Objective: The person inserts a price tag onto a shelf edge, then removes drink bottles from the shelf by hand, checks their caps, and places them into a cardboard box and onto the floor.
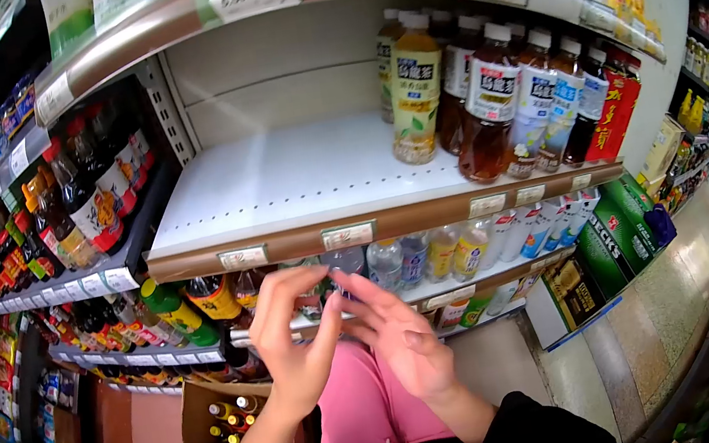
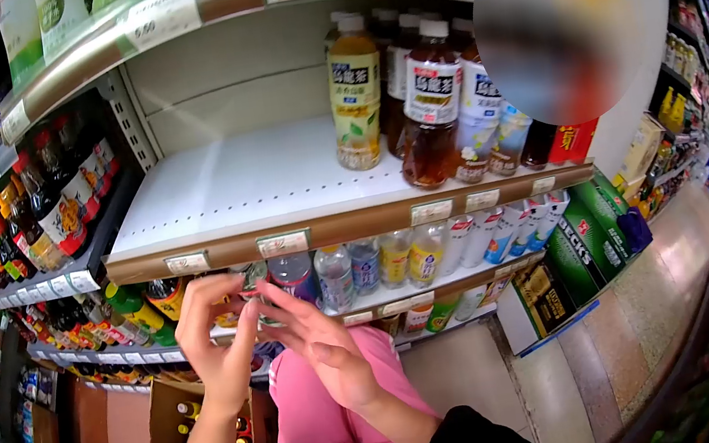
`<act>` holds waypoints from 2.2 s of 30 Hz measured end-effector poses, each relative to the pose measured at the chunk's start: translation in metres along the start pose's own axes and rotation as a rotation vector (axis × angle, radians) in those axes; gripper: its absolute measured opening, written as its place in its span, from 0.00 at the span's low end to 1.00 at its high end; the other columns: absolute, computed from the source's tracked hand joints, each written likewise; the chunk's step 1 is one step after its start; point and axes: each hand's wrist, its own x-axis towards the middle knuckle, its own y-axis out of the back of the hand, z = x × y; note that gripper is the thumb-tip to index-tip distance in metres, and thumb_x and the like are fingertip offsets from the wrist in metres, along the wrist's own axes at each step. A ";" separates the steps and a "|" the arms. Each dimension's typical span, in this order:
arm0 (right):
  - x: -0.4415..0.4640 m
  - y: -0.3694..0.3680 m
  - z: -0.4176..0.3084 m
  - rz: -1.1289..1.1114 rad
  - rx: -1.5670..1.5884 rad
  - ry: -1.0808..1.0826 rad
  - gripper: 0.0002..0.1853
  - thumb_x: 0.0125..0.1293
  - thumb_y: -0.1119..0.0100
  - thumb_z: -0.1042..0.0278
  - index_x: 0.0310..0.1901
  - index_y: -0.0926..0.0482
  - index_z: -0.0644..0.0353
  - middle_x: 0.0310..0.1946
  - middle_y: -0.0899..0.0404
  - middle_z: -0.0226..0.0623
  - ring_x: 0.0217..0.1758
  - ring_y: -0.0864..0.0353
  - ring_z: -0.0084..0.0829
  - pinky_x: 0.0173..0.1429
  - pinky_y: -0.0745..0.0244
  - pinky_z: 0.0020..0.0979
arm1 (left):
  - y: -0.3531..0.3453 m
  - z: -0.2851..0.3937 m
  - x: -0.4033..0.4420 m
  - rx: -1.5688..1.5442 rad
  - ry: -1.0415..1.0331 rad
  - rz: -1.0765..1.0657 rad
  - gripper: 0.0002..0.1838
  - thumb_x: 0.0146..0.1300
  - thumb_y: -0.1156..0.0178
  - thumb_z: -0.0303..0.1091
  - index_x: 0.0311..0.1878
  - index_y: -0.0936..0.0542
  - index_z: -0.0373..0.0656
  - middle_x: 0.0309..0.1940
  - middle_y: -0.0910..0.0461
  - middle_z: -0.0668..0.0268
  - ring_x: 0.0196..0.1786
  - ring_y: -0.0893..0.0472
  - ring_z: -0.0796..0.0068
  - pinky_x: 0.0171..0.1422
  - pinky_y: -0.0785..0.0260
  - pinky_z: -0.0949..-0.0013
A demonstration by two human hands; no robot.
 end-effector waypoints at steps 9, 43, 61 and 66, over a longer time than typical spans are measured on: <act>-0.013 0.031 -0.045 0.412 -0.445 0.276 0.36 0.70 0.56 0.43 0.65 0.36 0.71 0.69 0.36 0.57 0.70 0.33 0.46 0.72 0.39 0.45 | -0.088 -0.006 0.114 0.020 -0.106 -0.189 0.17 0.57 0.34 0.30 0.50 0.22 0.36 0.47 0.21 0.57 0.48 0.21 0.64 0.47 0.24 0.65; -0.003 0.045 -0.074 0.461 -0.767 0.293 0.27 0.65 0.41 0.73 0.66 0.32 0.66 0.63 0.27 0.48 0.64 0.25 0.36 0.67 0.33 0.36 | -0.103 0.036 0.174 0.292 -0.291 -0.059 0.19 0.51 0.26 0.35 0.37 0.26 0.34 0.27 0.21 0.54 0.30 0.22 0.62 0.35 0.30 0.63; 0.038 0.023 -0.052 0.058 0.652 0.115 0.38 0.69 0.47 0.48 0.71 0.46 0.63 0.68 0.39 0.46 0.72 0.38 0.39 0.76 0.44 0.39 | -0.062 0.044 0.078 0.411 -0.430 0.003 0.19 0.47 0.25 0.32 0.34 0.29 0.40 0.25 0.24 0.59 0.27 0.23 0.58 0.30 0.30 0.61; 0.033 0.001 -0.046 0.001 0.603 0.066 0.46 0.67 0.44 0.46 0.76 0.56 0.61 0.69 0.39 0.42 0.72 0.37 0.33 0.74 0.41 0.38 | -0.026 0.054 0.057 0.442 -0.555 0.092 0.19 0.42 0.24 0.24 0.33 0.26 0.38 0.23 0.28 0.63 0.22 0.29 0.65 0.25 0.37 0.67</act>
